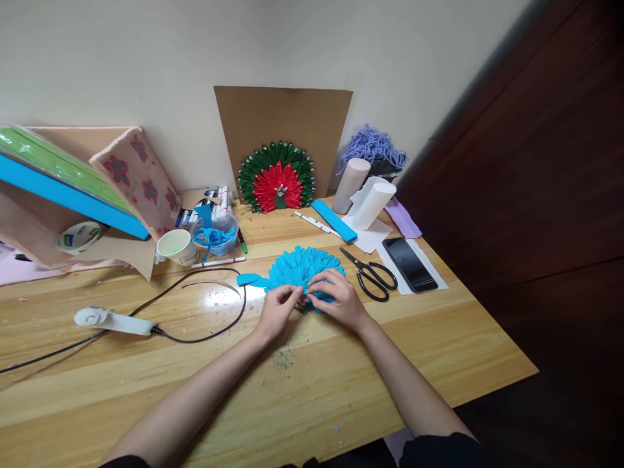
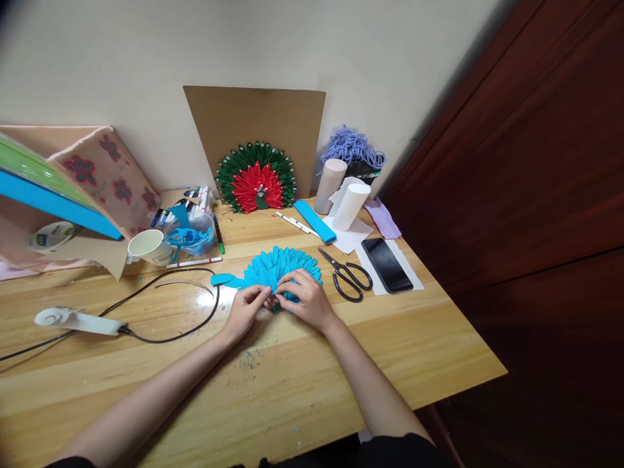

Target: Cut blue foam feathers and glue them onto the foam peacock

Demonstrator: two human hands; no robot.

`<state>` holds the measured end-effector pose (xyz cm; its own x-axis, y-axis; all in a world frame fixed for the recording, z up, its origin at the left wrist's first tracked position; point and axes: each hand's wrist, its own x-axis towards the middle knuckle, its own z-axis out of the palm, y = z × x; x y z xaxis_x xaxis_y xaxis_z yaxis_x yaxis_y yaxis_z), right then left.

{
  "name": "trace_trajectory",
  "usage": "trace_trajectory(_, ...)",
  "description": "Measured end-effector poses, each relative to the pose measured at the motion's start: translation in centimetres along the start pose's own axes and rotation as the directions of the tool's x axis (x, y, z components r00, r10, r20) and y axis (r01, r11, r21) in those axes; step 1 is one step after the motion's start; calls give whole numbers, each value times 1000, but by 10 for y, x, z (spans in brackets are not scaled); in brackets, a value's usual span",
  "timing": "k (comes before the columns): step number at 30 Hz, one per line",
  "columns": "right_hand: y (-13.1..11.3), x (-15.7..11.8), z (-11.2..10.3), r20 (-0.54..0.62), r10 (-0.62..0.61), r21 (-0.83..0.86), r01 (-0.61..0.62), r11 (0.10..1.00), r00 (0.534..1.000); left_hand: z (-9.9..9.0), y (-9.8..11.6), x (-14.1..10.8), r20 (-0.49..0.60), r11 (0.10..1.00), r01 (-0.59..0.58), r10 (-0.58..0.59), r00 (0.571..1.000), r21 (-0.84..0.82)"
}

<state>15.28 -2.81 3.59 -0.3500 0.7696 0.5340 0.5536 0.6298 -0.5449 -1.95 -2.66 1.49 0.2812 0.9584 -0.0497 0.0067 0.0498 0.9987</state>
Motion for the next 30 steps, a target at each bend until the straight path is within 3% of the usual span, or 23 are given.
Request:
trace_trajectory(4, 0, 0, 0, 26, 50, 32, -51, 998, 998, 1, -2, 1, -26, 1000, 13, -13, 1000, -21)
trace_trajectory(8, -3, 1, 1, 65, 187, 201, -196, 960, 980, 1, -2, 1, -46, 1000, 10, -11, 999, -14)
trace_trajectory(17, 1, 0, 14, 110, 502, 503, -484, 716, 858, 2, 0, -2, -63, 1000, -13, 14, 998, 17)
trace_trajectory(26, 3, 0, 15, 141, 541, 528, -525, 668, 829, 4, -5, -3, -134, 979, -62, 89, 987, 193)
trace_trajectory(30, 6, 1, 12, 116, 549, 527, -519, 673, 828, 3, -7, -1, -197, 980, -64, 102, 975, 190)
